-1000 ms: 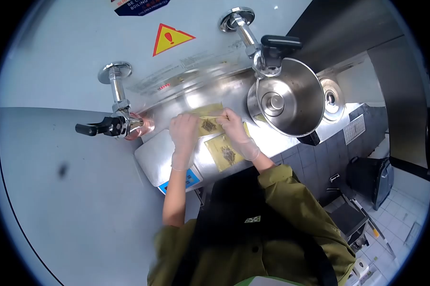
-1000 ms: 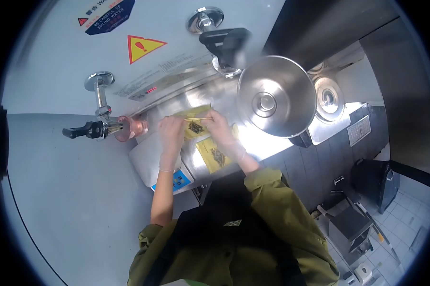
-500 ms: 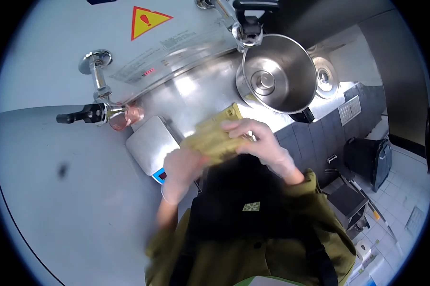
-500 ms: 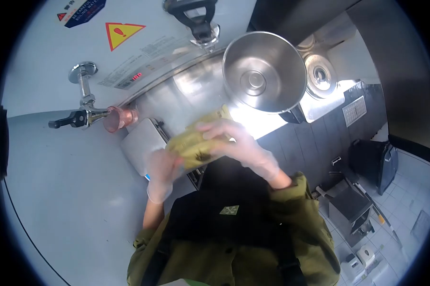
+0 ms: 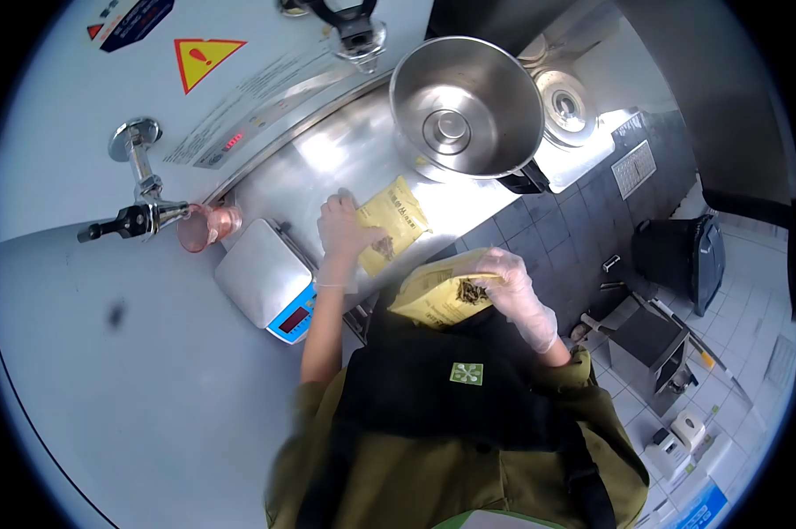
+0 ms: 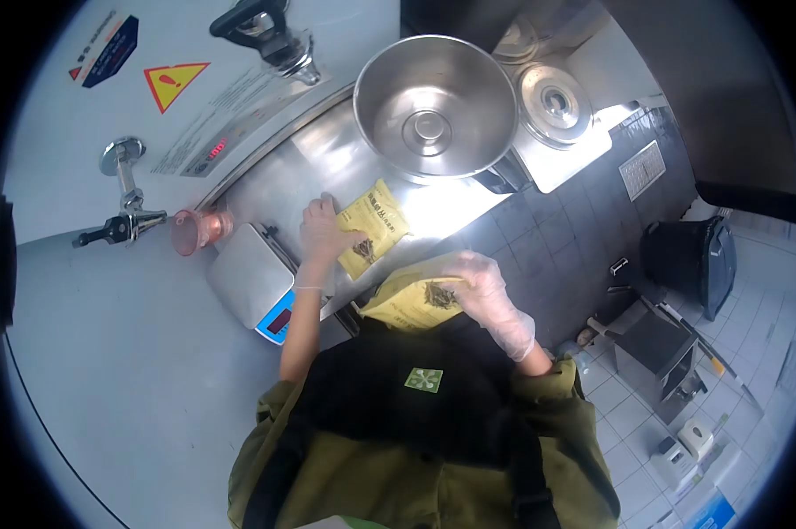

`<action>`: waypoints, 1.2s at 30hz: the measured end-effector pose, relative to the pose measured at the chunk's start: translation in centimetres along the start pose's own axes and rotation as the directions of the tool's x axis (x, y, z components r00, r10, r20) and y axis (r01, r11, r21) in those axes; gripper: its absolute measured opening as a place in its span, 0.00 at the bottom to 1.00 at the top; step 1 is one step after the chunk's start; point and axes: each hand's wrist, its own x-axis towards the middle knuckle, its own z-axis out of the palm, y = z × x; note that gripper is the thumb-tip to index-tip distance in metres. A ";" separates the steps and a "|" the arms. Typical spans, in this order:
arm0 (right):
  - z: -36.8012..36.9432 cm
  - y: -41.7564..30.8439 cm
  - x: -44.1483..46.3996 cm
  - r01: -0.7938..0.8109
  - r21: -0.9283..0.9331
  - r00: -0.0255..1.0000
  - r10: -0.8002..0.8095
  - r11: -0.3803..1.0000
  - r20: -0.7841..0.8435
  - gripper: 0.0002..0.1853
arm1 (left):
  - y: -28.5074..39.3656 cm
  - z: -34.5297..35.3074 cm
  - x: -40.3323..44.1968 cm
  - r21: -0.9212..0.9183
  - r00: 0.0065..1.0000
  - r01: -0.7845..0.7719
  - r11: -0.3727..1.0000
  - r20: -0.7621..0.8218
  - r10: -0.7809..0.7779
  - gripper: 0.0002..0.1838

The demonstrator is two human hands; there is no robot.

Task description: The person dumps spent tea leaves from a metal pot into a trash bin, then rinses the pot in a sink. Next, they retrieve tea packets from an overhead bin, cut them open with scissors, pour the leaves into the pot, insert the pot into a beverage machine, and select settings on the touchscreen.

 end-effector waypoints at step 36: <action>7.6 4.1 9.7 -0.061 0.195 0.972 0.014 0.979 0.233 0.07 | -6.0 -1.2 -7.7 -0.550 0.946 0.061 0.833 -0.235 -0.225 0.04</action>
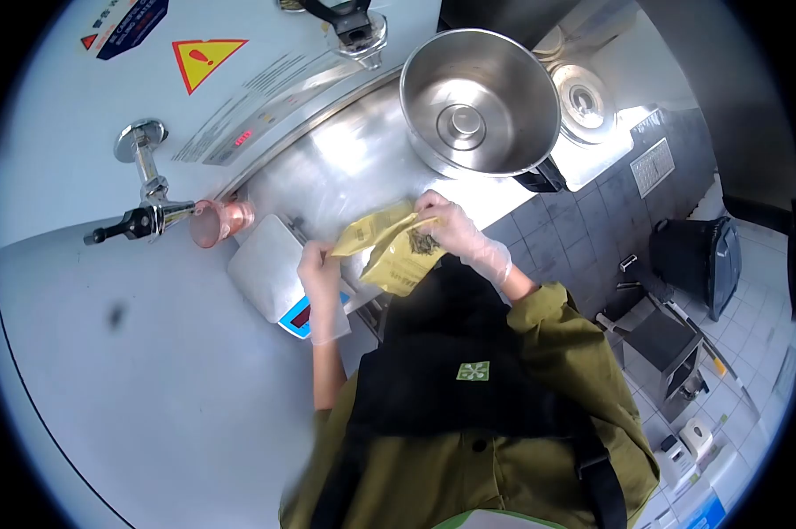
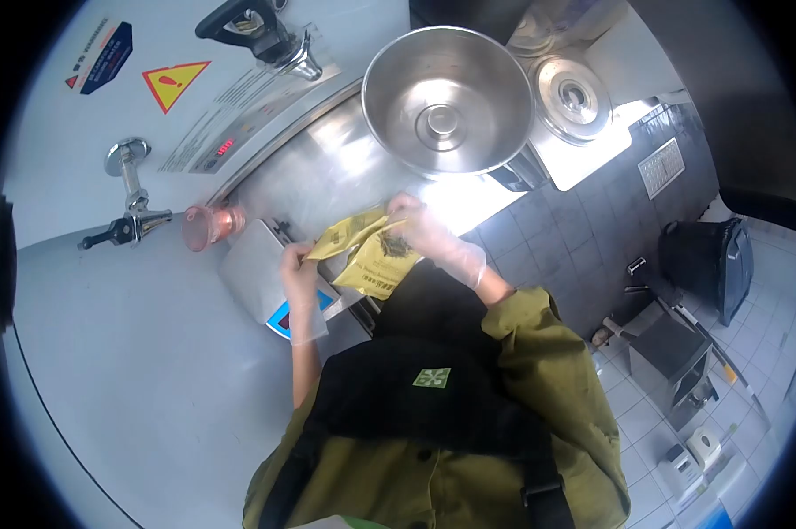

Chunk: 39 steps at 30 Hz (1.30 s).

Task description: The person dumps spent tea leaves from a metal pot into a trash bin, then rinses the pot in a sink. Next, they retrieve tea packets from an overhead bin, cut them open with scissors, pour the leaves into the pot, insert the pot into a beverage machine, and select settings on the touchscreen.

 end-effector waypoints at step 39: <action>-50.1 6.2 -52.1 0.267 -0.296 0.124 -0.337 0.917 -0.933 0.04 | 58.2 48.4 -20.8 -0.758 0.024 -0.617 0.212 0.251 0.968 0.16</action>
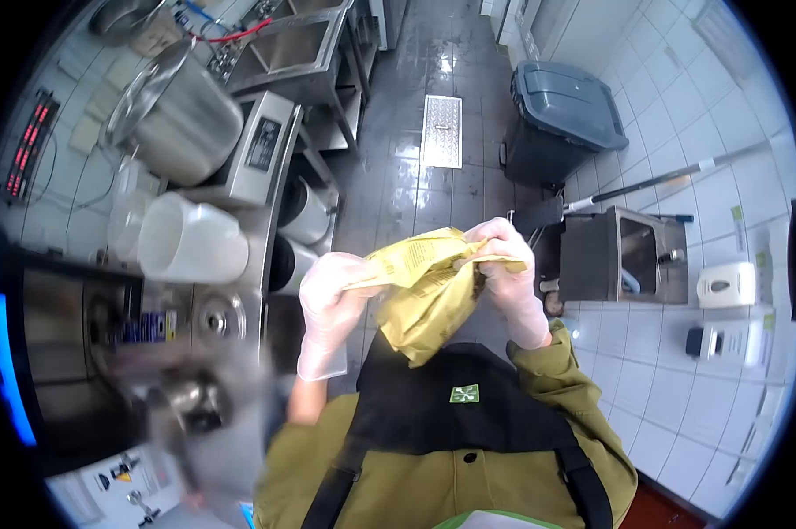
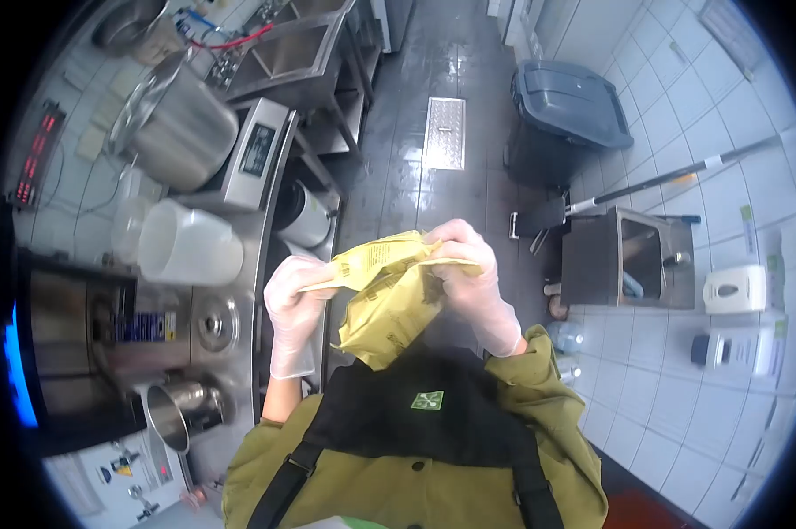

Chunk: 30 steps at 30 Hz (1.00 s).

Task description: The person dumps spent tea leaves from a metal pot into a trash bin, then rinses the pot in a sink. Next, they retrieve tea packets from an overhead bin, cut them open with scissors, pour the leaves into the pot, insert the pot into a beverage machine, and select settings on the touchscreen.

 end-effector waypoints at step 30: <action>-34.7 54.1 89.5 0.282 -0.504 0.902 -0.405 0.816 -0.151 0.09 | -52.2 34.4 90.5 -0.043 0.995 -0.091 0.995 0.030 0.092 0.17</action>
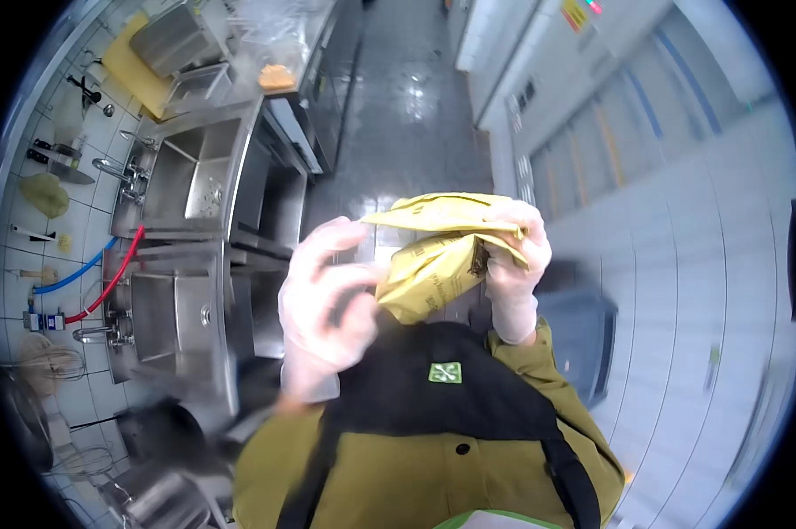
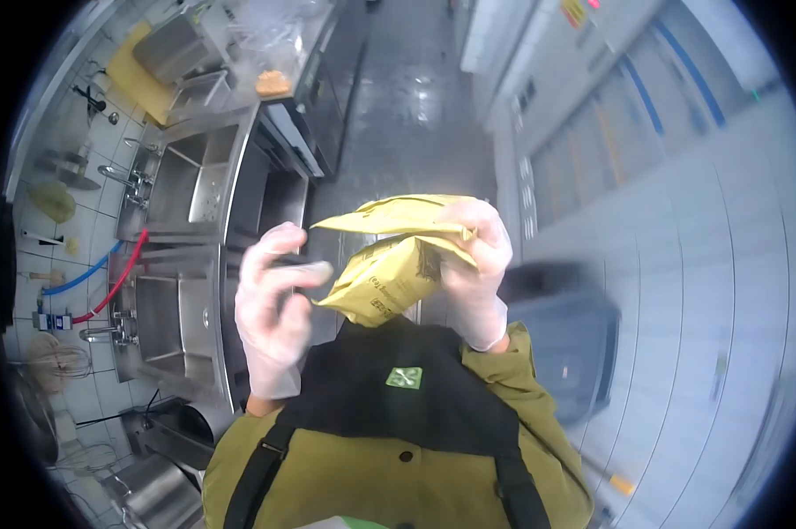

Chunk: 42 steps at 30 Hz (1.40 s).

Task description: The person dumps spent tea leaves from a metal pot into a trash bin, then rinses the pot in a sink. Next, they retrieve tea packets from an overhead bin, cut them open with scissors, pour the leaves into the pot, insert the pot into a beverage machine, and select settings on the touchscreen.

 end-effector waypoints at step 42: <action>62.2 111.3 77.2 0.116 0.167 0.898 -0.176 0.979 0.403 0.10 | -104.5 25.8 99.1 0.512 0.919 0.395 0.763 -0.213 -0.332 0.10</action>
